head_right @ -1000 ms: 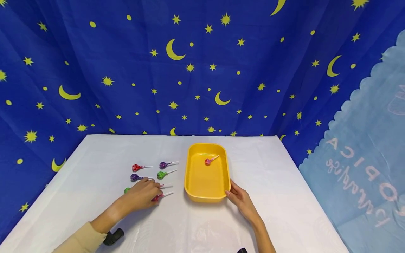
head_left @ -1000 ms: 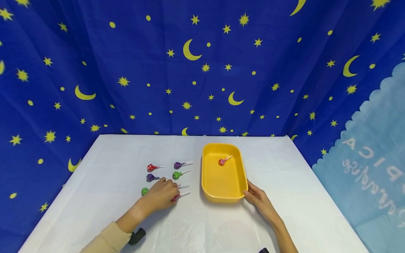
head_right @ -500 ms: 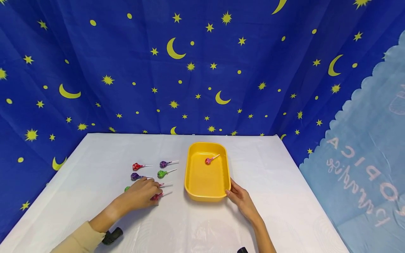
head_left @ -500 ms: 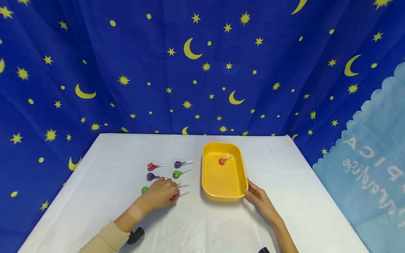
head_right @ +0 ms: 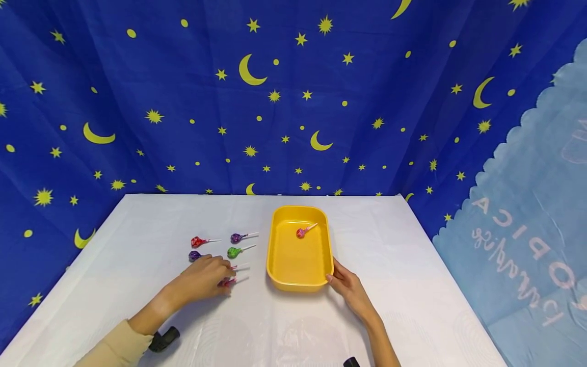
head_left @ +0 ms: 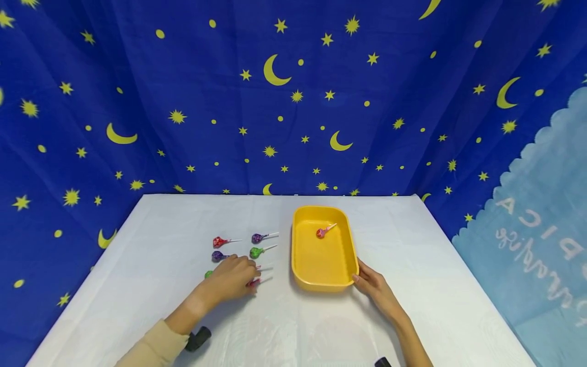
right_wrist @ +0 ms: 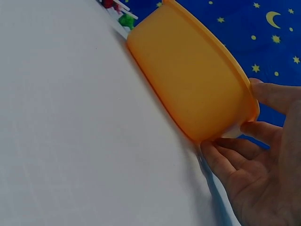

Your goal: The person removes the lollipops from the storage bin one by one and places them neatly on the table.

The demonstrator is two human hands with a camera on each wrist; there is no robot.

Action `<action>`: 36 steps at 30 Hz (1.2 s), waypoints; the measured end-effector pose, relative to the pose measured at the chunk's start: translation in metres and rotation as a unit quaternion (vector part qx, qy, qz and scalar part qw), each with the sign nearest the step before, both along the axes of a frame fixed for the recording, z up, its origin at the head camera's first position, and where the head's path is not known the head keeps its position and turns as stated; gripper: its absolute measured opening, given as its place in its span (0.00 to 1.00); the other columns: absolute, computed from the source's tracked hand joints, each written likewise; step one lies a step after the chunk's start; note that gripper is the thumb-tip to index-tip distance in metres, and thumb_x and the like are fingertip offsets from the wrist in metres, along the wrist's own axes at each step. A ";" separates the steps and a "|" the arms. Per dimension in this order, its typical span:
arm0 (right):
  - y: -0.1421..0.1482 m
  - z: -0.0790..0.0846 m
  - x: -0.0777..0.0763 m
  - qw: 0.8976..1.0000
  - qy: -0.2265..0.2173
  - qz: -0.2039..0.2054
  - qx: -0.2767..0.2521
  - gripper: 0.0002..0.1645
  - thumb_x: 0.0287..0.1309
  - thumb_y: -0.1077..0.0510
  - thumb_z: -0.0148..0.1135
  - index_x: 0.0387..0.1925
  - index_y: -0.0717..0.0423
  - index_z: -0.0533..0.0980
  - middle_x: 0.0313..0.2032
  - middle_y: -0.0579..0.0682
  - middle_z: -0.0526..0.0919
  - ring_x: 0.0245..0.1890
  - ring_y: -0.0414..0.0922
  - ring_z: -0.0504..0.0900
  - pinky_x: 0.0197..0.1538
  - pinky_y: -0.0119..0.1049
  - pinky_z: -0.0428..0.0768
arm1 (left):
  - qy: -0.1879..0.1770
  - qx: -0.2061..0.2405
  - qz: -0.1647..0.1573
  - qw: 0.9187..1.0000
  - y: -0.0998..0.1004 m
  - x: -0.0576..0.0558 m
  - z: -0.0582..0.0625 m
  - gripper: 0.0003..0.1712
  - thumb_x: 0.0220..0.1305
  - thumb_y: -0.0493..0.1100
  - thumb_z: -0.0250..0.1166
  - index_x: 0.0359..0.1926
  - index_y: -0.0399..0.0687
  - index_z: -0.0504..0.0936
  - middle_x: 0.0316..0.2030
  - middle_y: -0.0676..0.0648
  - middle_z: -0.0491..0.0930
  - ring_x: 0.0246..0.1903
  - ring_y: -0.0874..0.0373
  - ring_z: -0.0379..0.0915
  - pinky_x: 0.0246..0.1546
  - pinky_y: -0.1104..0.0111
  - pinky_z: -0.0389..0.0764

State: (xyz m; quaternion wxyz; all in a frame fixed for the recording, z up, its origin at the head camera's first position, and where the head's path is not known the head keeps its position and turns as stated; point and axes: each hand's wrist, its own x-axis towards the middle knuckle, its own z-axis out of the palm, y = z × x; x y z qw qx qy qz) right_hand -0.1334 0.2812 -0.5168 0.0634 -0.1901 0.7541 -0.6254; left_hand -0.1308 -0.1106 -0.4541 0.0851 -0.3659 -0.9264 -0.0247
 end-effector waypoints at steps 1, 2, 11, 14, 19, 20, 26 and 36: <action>0.000 0.000 0.000 1.000 0.001 0.001 0.000 0.35 0.70 0.63 0.51 0.71 0.73 0.51 0.66 0.76 0.60 0.60 0.36 0.73 0.54 0.25 0.75 | -0.001 -0.001 0.000 1.000 0.001 0.000 0.001 0.15 0.44 0.49 0.77 0.19 0.54 0.77 0.20 0.59 0.71 0.24 0.60 0.69 0.27 0.65 0.67; 0.000 0.000 0.000 1.000 0.004 0.001 0.000 0.35 0.70 0.64 0.51 0.71 0.73 0.51 0.66 0.76 0.60 0.60 0.36 0.73 0.54 0.25 0.75 | -0.005 0.000 0.001 1.000 0.001 -0.001 0.003 0.14 0.44 0.49 0.77 0.20 0.54 0.78 0.20 0.58 0.71 0.24 0.61 0.69 0.27 0.66 0.66; -0.001 -0.001 0.000 1.000 -0.001 -0.002 0.001 0.35 0.70 0.63 0.51 0.72 0.72 0.51 0.66 0.75 0.61 0.60 0.35 0.73 0.54 0.24 0.75 | -0.021 -0.011 0.004 1.000 0.018 -0.017 0.026 0.13 0.49 0.52 0.77 0.33 0.52 0.88 0.26 0.55 0.78 0.30 0.58 0.74 0.34 0.61 0.75; -0.001 -0.001 -0.001 1.000 0.000 -0.001 0.001 0.36 0.70 0.63 0.51 0.72 0.72 0.51 0.66 0.75 0.61 0.60 0.35 0.73 0.54 0.25 0.75 | -0.017 -0.010 0.000 1.000 0.025 -0.022 0.035 0.14 0.50 0.52 0.76 0.37 0.52 0.88 0.30 0.54 0.81 0.34 0.56 0.77 0.40 0.59 0.78; -0.001 -0.001 0.000 1.000 0.007 0.000 0.003 0.35 0.70 0.64 0.51 0.71 0.72 0.51 0.66 0.76 0.60 0.60 0.36 0.73 0.54 0.24 0.75 | -0.024 -0.015 -0.005 1.000 0.039 -0.027 0.048 0.17 0.54 0.53 0.74 0.43 0.53 0.88 0.36 0.53 0.84 0.39 0.55 0.78 0.45 0.57 0.77; -0.001 0.000 0.000 1.000 0.007 0.001 0.003 0.35 0.70 0.64 0.51 0.71 0.72 0.51 0.66 0.76 0.60 0.61 0.35 0.73 0.54 0.24 0.75 | -0.029 -0.013 -0.004 1.000 0.043 -0.028 0.051 0.17 0.54 0.53 0.73 0.44 0.53 0.88 0.36 0.53 0.84 0.39 0.55 0.77 0.46 0.56 0.77; 0.001 0.002 0.001 1.000 0.008 0.003 0.005 0.35 0.70 0.64 0.50 0.71 0.72 0.51 0.65 0.76 0.61 0.60 0.34 0.73 0.54 0.24 0.75 | -0.039 0.006 -0.008 0.999 0.064 -0.039 0.059 0.18 0.58 0.54 0.71 0.46 0.53 0.88 0.39 0.53 0.85 0.40 0.55 0.76 0.47 0.57 0.76; -0.001 0.002 0.001 1.000 0.006 0.012 0.003 0.34 0.70 0.65 0.49 0.72 0.71 0.51 0.65 0.77 0.62 0.59 0.34 0.74 0.54 0.24 0.74 | -0.051 -0.002 -0.006 0.999 0.100 -0.063 0.060 0.18 0.61 0.58 0.67 0.47 0.56 0.88 0.39 0.53 0.85 0.38 0.58 0.76 0.45 0.62 0.77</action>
